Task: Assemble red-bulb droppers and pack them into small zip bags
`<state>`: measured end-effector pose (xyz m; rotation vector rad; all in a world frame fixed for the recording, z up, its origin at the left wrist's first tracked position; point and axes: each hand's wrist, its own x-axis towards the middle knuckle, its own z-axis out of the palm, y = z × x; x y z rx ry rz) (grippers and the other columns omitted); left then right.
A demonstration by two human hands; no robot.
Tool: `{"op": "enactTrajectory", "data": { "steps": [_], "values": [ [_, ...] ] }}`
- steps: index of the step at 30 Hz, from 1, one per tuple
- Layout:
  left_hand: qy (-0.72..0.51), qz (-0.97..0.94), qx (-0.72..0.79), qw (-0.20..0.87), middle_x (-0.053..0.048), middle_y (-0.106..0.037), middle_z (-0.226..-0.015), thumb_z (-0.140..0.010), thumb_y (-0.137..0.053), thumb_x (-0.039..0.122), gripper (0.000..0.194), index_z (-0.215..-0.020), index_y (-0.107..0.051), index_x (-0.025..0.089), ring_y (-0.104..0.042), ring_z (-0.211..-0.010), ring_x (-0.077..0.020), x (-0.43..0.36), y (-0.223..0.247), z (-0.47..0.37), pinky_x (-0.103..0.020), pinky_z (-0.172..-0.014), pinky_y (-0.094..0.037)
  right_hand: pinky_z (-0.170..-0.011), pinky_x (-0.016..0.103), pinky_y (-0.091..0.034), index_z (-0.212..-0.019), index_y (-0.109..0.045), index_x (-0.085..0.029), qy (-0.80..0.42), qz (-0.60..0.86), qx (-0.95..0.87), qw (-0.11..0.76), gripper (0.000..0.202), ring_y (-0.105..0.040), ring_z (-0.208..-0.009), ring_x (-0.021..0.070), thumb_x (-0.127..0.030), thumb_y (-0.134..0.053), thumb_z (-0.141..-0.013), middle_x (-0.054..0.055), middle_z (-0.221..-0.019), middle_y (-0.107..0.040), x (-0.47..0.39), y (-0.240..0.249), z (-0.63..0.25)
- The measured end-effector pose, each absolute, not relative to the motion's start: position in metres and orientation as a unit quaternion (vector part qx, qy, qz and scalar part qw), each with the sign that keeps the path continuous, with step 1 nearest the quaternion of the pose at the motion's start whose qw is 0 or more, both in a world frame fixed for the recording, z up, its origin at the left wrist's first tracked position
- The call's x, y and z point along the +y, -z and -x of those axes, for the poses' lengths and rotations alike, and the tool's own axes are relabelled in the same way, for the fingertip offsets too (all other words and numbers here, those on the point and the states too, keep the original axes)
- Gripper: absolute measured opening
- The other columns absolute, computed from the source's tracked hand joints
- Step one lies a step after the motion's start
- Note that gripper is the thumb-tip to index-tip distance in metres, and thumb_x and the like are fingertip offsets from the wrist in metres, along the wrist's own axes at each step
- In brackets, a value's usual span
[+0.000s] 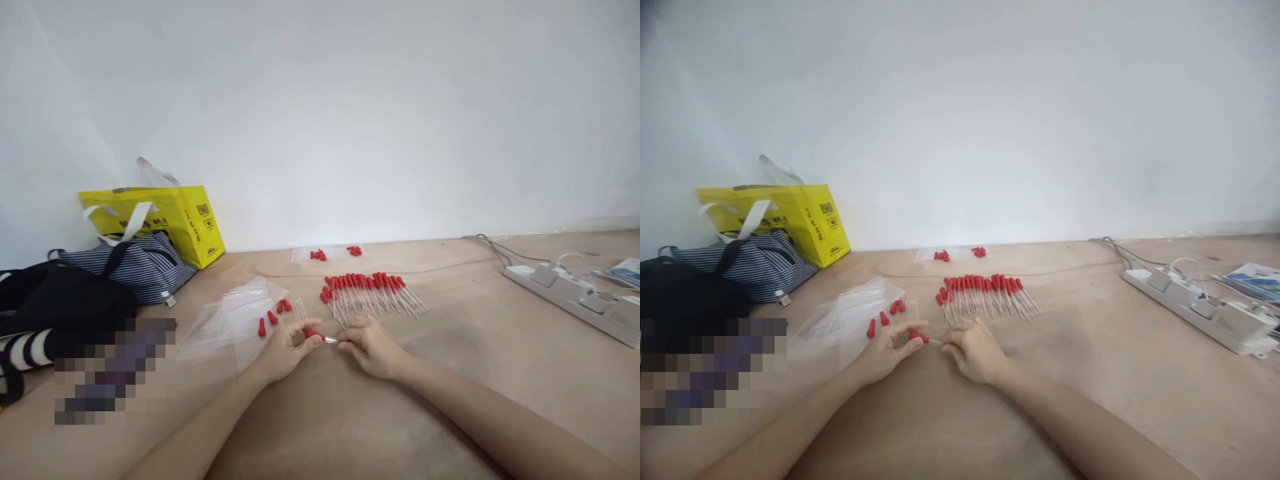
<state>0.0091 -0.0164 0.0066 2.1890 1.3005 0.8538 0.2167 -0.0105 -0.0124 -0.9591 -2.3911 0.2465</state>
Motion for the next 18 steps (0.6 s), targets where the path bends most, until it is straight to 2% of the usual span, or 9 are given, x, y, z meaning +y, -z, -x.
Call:
{"op": "enactTrajectory", "data": {
  "steps": [3,5,7,12,18],
  "values": [
    [-0.358,-0.757,0.537,0.098,-0.005,-0.059,-0.105,-0.069,-0.059,0.035,0.047,-0.113,-0.049,0.022,-0.053,-0.095,-0.0211,-0.007,-0.010,0.005,-0.038,-0.086,-0.036,-0.065,0.026,-0.032,-0.092,-0.058,-0.018,-0.123,0.461,-0.817,0.323,0.017,-0.056,-0.069,0.0152,-0.019,-0.045,-0.080,0.003,-0.074,-0.064,0.006,0.011,-0.203],
    [-0.357,-0.734,0.576,0.032,-0.005,-0.060,-0.103,-0.071,-0.057,0.035,0.044,-0.112,-0.049,0.022,-0.052,-0.095,-0.0221,0.000,-0.011,0.015,-0.040,-0.087,-0.034,-0.063,0.027,-0.031,-0.099,-0.054,-0.017,-0.123,0.539,-0.766,0.328,0.021,-0.057,-0.067,0.0156,-0.018,-0.045,-0.079,0.003,-0.073,-0.065,0.019,0.006,-0.189],
    [-0.334,-0.723,0.605,-0.004,-0.004,-0.061,-0.100,-0.073,-0.054,0.033,0.034,-0.106,-0.053,0.023,-0.051,-0.096,-0.0224,0.005,-0.010,0.023,-0.039,-0.086,-0.033,-0.067,0.028,-0.029,-0.094,-0.053,-0.017,-0.088,0.594,-0.740,0.302,0.019,-0.058,-0.072,0.0174,-0.018,-0.045,-0.078,0.004,-0.076,-0.065,0.031,0.001,-0.172],
    [-0.254,-0.703,0.663,-0.043,-0.003,-0.061,-0.102,-0.077,-0.050,0.029,0.017,-0.090,-0.061,0.026,-0.048,-0.101,-0.0237,0.009,-0.009,0.031,-0.041,-0.084,-0.030,-0.071,0.032,-0.023,-0.091,-0.053,-0.016,-0.022,0.659,-0.721,0.215,0.018,-0.058,-0.076,0.0199,-0.020,-0.043,-0.077,0.008,-0.077,-0.065,0.049,-0.004,-0.137],
    [-0.173,-0.697,0.695,-0.025,-0.005,-0.060,-0.099,-0.072,-0.054,0.039,0.023,-0.089,-0.062,0.026,-0.049,-0.100,-0.0257,0.008,-0.018,0.040,-0.039,-0.078,-0.033,-0.074,0.035,-0.020,-0.089,-0.057,-0.015,-0.010,0.640,-0.742,0.201,0.019,-0.056,-0.082,0.0219,-0.019,-0.045,-0.074,0.011,-0.083,-0.064,0.050,0.002,-0.133]
  ]
}}
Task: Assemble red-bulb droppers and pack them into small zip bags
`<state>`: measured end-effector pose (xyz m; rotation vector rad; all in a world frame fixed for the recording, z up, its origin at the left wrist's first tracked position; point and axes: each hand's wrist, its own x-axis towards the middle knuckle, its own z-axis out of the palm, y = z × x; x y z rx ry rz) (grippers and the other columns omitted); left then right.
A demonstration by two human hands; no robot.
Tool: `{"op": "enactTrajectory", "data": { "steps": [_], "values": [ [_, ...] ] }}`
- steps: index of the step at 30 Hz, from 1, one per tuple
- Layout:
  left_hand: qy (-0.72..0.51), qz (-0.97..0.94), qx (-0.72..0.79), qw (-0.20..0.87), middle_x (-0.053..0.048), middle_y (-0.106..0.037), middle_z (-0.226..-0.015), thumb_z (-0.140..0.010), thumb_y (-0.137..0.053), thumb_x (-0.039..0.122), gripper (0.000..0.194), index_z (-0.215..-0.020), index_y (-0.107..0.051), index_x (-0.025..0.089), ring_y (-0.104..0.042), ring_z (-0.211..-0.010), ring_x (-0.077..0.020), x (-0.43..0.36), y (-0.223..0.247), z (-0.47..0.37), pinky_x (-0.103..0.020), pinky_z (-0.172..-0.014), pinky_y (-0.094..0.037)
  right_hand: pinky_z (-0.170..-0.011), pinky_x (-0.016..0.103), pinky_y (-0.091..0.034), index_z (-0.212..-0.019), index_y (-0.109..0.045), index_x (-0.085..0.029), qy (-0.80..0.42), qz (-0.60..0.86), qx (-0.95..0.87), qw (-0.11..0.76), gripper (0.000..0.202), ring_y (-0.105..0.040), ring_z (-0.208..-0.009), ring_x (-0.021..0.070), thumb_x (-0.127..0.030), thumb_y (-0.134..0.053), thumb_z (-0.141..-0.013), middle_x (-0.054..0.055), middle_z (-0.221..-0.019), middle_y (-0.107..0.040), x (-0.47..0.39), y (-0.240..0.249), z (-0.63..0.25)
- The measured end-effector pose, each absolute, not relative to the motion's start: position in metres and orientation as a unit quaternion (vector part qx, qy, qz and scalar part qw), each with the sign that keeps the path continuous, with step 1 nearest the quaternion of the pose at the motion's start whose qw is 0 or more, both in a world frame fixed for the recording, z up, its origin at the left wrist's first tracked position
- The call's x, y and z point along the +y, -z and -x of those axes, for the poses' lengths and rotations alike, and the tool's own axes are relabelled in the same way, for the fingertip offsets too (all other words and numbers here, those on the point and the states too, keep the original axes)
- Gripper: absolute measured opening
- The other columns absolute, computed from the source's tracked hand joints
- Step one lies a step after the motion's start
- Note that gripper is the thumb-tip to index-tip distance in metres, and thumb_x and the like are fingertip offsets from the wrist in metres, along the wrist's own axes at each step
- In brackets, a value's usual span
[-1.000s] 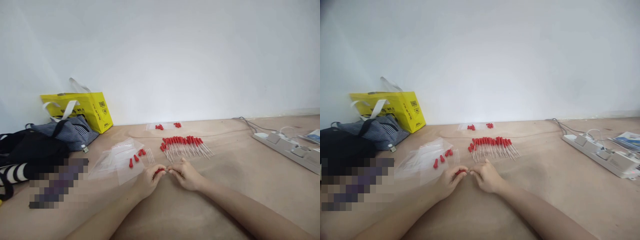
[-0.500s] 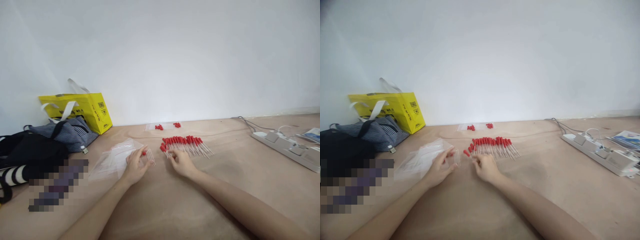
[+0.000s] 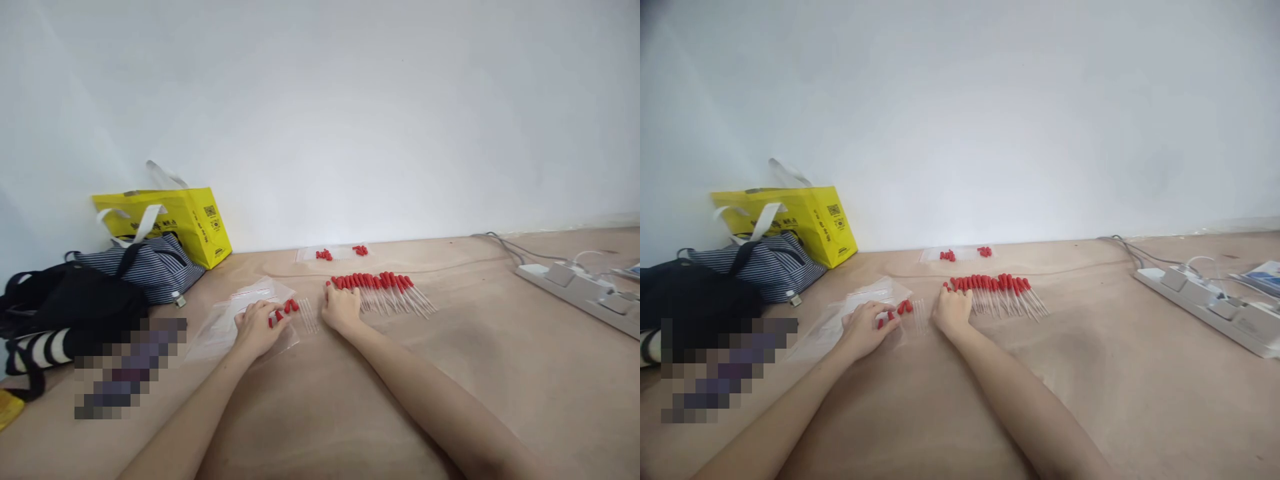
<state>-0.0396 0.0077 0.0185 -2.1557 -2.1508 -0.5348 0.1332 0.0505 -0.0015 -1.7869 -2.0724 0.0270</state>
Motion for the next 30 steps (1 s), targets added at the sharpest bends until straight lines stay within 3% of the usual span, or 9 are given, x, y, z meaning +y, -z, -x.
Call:
{"op": "enactTrajectory", "data": {
  "steps": [6,12,16,25,30],
  "values": [
    [0.163,0.711,-0.684,-0.002,-0.006,-0.060,-0.091,-0.069,-0.053,0.049,0.035,-0.088,-0.062,0.022,-0.053,-0.090,-0.0232,0.012,-0.023,0.054,-0.031,-0.074,-0.038,-0.073,0.034,-0.022,-0.086,-0.060,-0.021,-0.015,0.623,-0.755,0.204,0.021,-0.054,-0.089,0.0201,-0.023,-0.041,-0.077,0.007,-0.094,-0.063,0.048,-0.003,-0.135],
    [0.134,0.680,-0.721,0.015,-0.004,-0.062,-0.085,-0.073,-0.048,0.047,0.030,-0.085,-0.062,0.024,-0.055,-0.086,-0.0234,0.012,-0.019,0.046,-0.031,-0.069,-0.037,-0.077,0.037,-0.025,-0.080,-0.063,-0.016,-0.048,0.639,-0.747,0.178,0.026,-0.056,-0.083,0.0230,-0.035,-0.045,-0.075,0.011,-0.082,-0.065,0.049,-0.006,-0.113],
    [0.132,0.690,-0.711,0.020,-0.004,-0.063,-0.085,-0.072,-0.049,0.050,0.033,-0.089,-0.060,0.024,-0.054,-0.087,-0.0234,0.012,-0.015,0.041,-0.031,-0.068,-0.035,-0.080,0.039,-0.025,-0.082,-0.064,-0.015,-0.064,0.649,-0.740,0.162,0.026,-0.058,-0.081,0.0232,-0.033,-0.048,-0.073,0.013,-0.082,-0.066,0.052,-0.007,-0.103],
    [0.174,0.693,-0.699,0.029,-0.001,-0.066,-0.079,-0.073,-0.049,0.033,0.019,-0.087,-0.060,0.026,-0.056,-0.086,-0.0228,0.016,-0.010,0.040,-0.036,-0.076,-0.032,-0.080,0.040,-0.025,-0.077,-0.065,-0.014,-0.072,0.657,-0.730,0.173,0.027,-0.059,-0.077,0.0245,-0.033,-0.046,-0.075,0.014,-0.080,-0.066,0.052,-0.008,-0.104],
    [0.202,0.681,-0.702,0.049,-0.001,-0.065,-0.095,-0.078,-0.039,0.025,0.025,-0.091,-0.061,0.027,-0.054,-0.095,-0.0224,0.015,-0.011,0.041,-0.043,-0.085,-0.029,-0.078,0.038,-0.026,-0.074,-0.062,-0.015,-0.056,0.645,-0.732,0.212,0.028,-0.057,-0.077,0.0223,-0.031,-0.039,-0.080,0.011,-0.079,-0.065,0.045,-0.008,-0.123]
  ]
}}
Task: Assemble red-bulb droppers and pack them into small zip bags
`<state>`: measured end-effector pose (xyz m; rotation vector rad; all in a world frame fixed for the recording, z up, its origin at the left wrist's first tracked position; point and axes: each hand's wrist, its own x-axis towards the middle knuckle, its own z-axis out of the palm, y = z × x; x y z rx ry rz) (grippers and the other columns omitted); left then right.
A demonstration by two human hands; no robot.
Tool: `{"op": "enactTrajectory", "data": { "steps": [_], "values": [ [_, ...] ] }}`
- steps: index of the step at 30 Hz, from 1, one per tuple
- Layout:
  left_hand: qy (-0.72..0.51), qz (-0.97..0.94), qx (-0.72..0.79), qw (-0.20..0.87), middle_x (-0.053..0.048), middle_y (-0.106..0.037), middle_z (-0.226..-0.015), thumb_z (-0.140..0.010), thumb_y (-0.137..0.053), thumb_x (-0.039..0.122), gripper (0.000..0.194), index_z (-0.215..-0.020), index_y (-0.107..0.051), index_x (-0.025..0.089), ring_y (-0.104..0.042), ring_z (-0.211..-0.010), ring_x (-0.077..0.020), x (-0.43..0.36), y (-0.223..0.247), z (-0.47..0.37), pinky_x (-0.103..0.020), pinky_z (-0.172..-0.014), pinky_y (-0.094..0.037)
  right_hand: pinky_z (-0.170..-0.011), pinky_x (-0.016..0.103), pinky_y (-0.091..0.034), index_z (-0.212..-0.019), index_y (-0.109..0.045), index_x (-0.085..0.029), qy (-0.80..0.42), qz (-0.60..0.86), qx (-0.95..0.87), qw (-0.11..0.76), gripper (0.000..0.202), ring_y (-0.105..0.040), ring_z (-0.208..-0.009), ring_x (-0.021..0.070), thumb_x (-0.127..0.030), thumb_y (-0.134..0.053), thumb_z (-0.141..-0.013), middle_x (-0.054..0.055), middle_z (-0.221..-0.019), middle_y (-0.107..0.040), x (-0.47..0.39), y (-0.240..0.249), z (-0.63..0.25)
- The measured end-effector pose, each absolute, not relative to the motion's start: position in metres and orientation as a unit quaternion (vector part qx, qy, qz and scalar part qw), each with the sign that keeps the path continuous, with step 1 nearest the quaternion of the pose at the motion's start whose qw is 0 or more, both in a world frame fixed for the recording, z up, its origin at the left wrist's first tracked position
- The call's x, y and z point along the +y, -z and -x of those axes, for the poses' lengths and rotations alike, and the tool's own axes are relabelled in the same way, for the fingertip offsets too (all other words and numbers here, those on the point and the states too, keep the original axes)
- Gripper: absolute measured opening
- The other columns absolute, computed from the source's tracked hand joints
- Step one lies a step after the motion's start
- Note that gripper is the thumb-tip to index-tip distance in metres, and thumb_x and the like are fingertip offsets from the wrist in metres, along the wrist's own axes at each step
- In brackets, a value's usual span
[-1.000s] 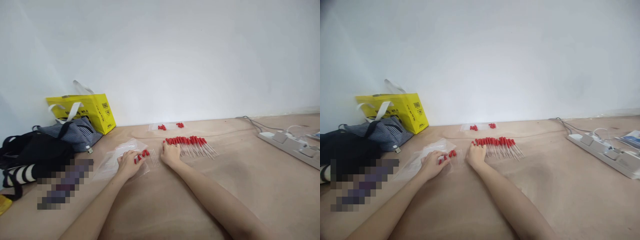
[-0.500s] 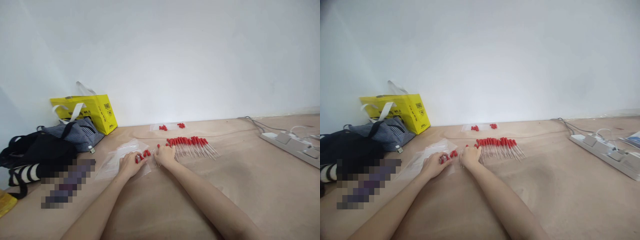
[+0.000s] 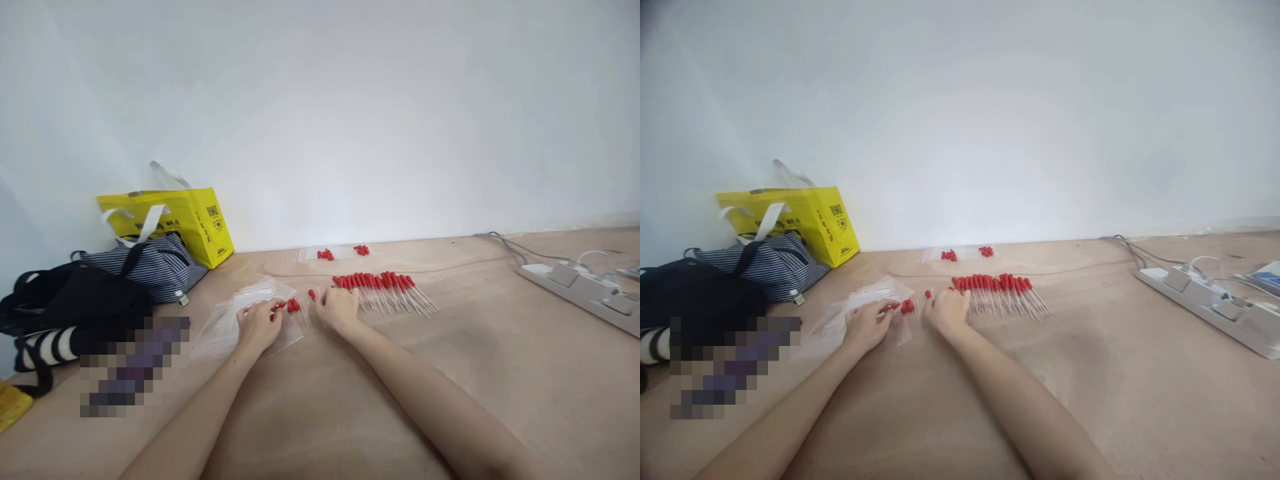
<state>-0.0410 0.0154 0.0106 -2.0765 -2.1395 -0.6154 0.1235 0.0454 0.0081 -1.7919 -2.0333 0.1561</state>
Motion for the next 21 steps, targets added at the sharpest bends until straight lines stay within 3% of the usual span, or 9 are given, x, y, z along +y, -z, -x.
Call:
{"op": "enactTrajectory", "data": {
  "steps": [4,7,14,21],
  "values": [
    [0.319,0.663,-0.674,0.070,-0.006,-0.063,-0.101,-0.077,-0.034,0.020,0.033,-0.099,-0.060,0.021,-0.053,-0.098,-0.0223,0.017,-0.012,0.043,-0.040,-0.087,-0.035,-0.070,0.030,-0.029,-0.076,-0.055,-0.015,-0.021,0.529,-0.785,0.322,0.025,-0.054,-0.076,0.0173,-0.022,-0.033,-0.085,0.008,-0.080,-0.061,0.027,0.005,-0.163],
    [0.408,0.679,-0.610,0.002,-0.007,-0.061,-0.100,-0.076,-0.035,0.021,0.034,-0.100,-0.059,0.017,-0.054,-0.096,-0.0190,0.013,-0.011,0.034,-0.032,-0.085,-0.041,-0.067,0.027,-0.031,-0.079,-0.052,-0.016,-0.007,0.427,-0.823,0.374,0.022,-0.051,-0.070,0.0149,-0.019,-0.032,-0.086,0.005,-0.078,-0.058,0.006,0.021,-0.204],
    [0.385,0.719,-0.517,-0.261,-0.003,-0.060,-0.081,-0.073,-0.047,0.023,0.022,-0.088,-0.062,0.018,-0.058,-0.074,-0.0145,-0.014,0.009,-0.022,-0.026,-0.067,-0.047,-0.064,0.028,-0.032,-0.086,-0.053,-0.019,-0.028,0.419,-0.829,0.370,0.017,-0.051,-0.068,0.0145,-0.017,-0.036,-0.086,0.003,-0.074,-0.057,-0.023,0.032,-0.249],
    [0.381,0.717,-0.481,-0.332,-0.002,-0.062,-0.072,-0.073,-0.050,0.025,0.017,-0.085,-0.058,0.016,-0.056,-0.063,-0.0128,-0.023,0.017,-0.038,-0.023,-0.057,-0.044,-0.066,0.028,-0.029,-0.091,-0.055,-0.019,-0.041,0.401,-0.842,0.358,0.019,-0.052,-0.069,0.0133,-0.016,-0.038,-0.085,0.002,-0.076,-0.059,-0.025,0.026,-0.224]
  ]
}}
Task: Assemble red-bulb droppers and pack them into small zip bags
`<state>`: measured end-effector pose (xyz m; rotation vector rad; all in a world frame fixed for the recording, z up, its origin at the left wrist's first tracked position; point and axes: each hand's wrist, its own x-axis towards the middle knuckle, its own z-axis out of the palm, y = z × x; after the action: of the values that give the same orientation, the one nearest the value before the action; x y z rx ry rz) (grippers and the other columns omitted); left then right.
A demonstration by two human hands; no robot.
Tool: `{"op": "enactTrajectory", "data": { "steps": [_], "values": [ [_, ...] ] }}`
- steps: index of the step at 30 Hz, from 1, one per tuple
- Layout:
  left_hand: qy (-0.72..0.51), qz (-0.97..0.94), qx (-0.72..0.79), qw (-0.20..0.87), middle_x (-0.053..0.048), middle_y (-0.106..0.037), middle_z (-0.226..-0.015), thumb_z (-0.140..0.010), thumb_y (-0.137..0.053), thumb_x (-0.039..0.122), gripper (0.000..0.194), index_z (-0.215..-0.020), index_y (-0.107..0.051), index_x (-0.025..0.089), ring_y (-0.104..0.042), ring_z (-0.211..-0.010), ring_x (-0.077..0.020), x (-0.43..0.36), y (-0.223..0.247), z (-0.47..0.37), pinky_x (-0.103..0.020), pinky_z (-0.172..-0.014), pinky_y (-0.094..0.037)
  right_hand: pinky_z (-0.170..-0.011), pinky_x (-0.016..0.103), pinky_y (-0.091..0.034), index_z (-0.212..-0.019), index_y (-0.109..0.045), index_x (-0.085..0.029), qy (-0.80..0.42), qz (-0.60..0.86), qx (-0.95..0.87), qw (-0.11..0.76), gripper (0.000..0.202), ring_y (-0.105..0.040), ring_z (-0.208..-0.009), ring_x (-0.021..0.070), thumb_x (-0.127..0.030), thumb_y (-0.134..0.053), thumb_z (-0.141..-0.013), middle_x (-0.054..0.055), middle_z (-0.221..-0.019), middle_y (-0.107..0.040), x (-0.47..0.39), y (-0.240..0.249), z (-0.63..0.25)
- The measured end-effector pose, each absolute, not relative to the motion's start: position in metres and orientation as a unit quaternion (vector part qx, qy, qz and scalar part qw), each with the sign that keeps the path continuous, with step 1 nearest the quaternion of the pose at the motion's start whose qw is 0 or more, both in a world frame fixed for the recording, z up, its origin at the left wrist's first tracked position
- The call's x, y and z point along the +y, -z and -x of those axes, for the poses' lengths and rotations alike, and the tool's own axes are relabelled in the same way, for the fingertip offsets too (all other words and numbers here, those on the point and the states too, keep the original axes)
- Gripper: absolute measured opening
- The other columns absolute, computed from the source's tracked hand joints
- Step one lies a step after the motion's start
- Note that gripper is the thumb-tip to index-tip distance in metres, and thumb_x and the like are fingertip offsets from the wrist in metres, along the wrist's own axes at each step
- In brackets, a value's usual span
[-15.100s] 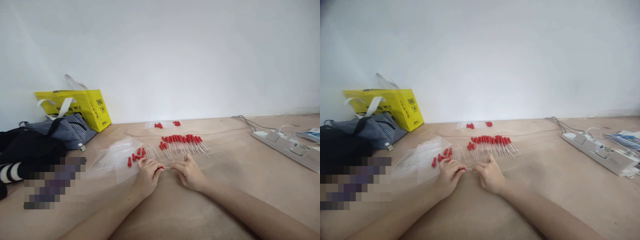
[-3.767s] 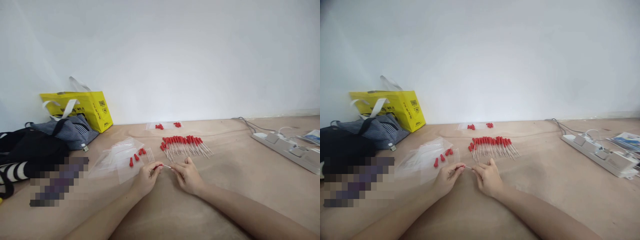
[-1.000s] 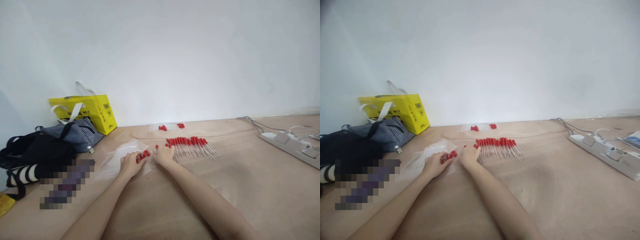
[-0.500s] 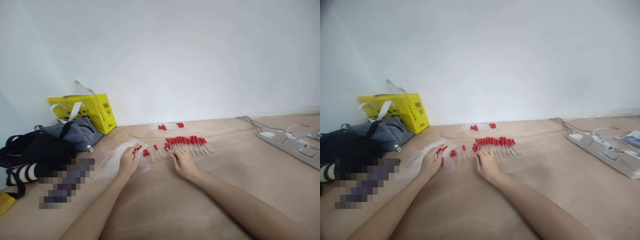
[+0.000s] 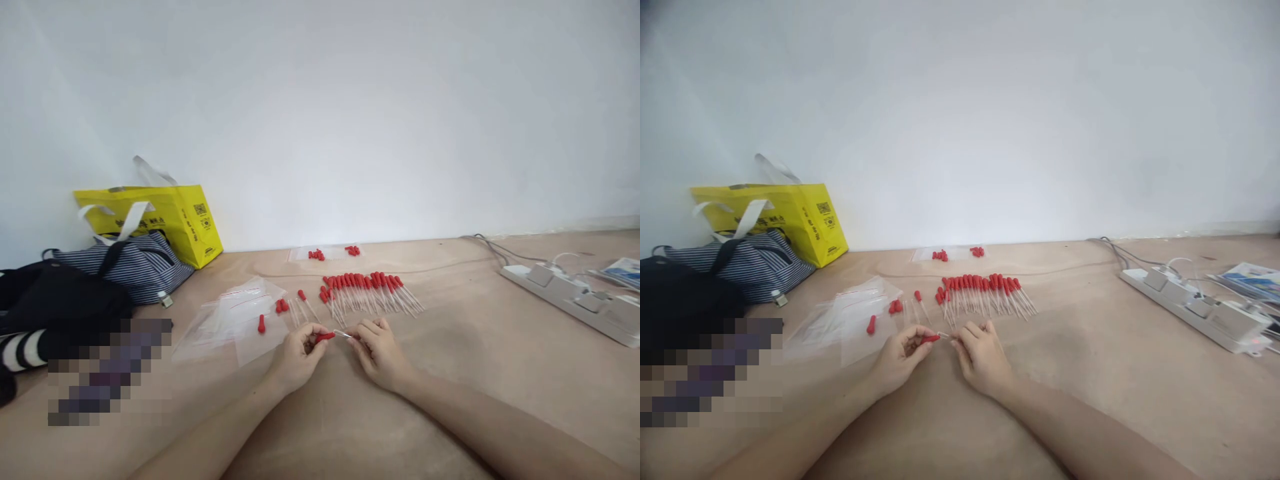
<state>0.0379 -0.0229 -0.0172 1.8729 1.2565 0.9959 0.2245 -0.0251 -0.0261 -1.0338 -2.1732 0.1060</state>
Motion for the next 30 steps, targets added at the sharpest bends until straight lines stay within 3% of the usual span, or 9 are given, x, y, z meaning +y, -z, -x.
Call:
{"op": "enactTrajectory", "data": {
  "steps": [12,22,30],
  "values": [
    [-0.393,-0.710,0.465,0.354,-0.002,-0.063,-0.077,-0.078,-0.049,0.031,0.019,-0.088,-0.055,0.017,-0.059,-0.070,-0.0137,-0.021,0.020,-0.036,-0.024,-0.063,-0.046,-0.066,0.027,-0.027,-0.087,-0.055,-0.018,-0.033,0.407,-0.843,0.351,0.016,-0.050,-0.065,0.0122,-0.017,-0.039,-0.084,0.001,-0.074,-0.059,-0.026,0.023,-0.221],
    [-0.385,-0.744,0.480,0.261,-0.001,-0.064,-0.073,-0.078,-0.047,0.032,0.020,-0.081,-0.061,0.018,-0.057,-0.066,-0.0134,-0.024,0.019,-0.036,-0.023,-0.060,-0.045,-0.065,0.027,-0.025,-0.084,-0.056,-0.019,-0.038,0.369,-0.864,0.341,0.020,-0.049,-0.062,0.0118,-0.017,-0.036,-0.085,0.002,-0.071,-0.060,-0.029,0.023,-0.221],
    [-0.322,-0.821,0.443,0.157,-0.002,-0.063,-0.077,-0.081,-0.042,0.030,0.019,-0.080,-0.059,0.020,-0.055,-0.073,-0.0156,-0.034,0.011,-0.035,-0.028,-0.070,-0.041,-0.063,0.028,-0.022,-0.083,-0.058,-0.020,-0.013,0.342,-0.885,0.317,0.022,-0.043,-0.057,0.0115,-0.018,-0.036,-0.084,0.001,-0.068,-0.059,-0.030,0.019,-0.226]
  ]
}}
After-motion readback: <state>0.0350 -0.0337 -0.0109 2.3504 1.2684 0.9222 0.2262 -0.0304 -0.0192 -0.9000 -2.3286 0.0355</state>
